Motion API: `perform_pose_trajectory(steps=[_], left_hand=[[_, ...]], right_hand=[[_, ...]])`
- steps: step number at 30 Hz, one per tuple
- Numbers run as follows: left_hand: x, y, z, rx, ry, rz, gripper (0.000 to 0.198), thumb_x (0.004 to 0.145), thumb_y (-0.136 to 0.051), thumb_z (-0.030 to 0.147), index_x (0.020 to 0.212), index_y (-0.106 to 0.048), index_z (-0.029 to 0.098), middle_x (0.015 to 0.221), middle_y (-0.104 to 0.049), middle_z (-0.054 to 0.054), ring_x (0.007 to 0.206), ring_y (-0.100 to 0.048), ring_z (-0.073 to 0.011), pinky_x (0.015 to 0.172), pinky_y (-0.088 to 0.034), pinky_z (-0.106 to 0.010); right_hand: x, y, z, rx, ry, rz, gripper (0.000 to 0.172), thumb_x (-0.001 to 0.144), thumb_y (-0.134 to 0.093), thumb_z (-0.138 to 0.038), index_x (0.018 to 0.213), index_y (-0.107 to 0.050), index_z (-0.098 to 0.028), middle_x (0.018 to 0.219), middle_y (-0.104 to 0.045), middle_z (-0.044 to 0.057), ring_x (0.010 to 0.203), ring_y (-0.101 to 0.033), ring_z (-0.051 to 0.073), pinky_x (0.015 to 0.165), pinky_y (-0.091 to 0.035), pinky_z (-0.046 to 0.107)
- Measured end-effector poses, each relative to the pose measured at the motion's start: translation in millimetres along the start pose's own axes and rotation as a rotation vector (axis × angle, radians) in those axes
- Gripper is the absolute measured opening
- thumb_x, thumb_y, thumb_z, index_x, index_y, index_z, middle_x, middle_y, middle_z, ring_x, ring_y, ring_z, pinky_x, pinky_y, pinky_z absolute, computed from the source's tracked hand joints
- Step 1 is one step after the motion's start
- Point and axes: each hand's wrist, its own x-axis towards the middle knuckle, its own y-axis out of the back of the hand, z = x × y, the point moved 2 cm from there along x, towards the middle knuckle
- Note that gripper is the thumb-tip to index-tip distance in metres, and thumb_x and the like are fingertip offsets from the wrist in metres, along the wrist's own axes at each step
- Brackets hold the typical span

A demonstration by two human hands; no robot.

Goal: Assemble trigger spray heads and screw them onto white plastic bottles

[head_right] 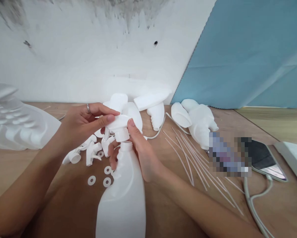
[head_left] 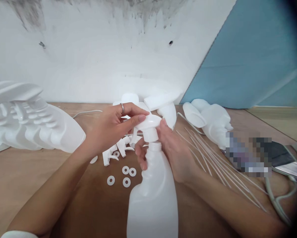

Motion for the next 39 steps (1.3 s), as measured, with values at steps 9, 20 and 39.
perform_pose_trajectory(steps=[9,20,39], left_hand=[[-1,1.2,3,0.07,0.035,-0.019,0.017,0.089,-0.062,0.035,0.087,-0.073,0.021,0.07,-0.066,0.002,0.054,-0.05,-0.0077,0.051,-0.038,-0.02],[-1,3.9,5,0.008,0.04,-0.085,0.017,0.09,-0.061,0.033,0.087,-0.07,0.02,0.07,-0.067,0.001,0.057,-0.059,-0.0101,0.05,-0.043,-0.02],[-1,1.2,4,0.134,-0.068,-0.026,0.015,0.091,-0.06,0.031,0.087,-0.071,0.022,0.074,-0.067,0.003,0.06,-0.052,-0.0085,0.053,-0.037,-0.021]], right_hand=[[-2,-4,15,0.168,0.01,-0.022,0.043,0.091,-0.038,-0.051,0.105,-0.061,-0.017,0.067,-0.065,0.006,0.057,-0.061,0.021,0.053,-0.051,0.032],[-2,-4,19,0.209,0.051,-0.036,0.037,0.088,-0.043,-0.044,0.112,-0.058,-0.019,0.072,-0.066,0.005,0.059,-0.062,0.021,0.056,-0.052,0.032],[-6,-6,23,0.151,0.081,0.047,0.024,0.091,-0.048,-0.043,0.095,-0.057,-0.021,0.079,-0.068,0.006,0.061,-0.065,0.021,0.05,-0.052,0.031]])
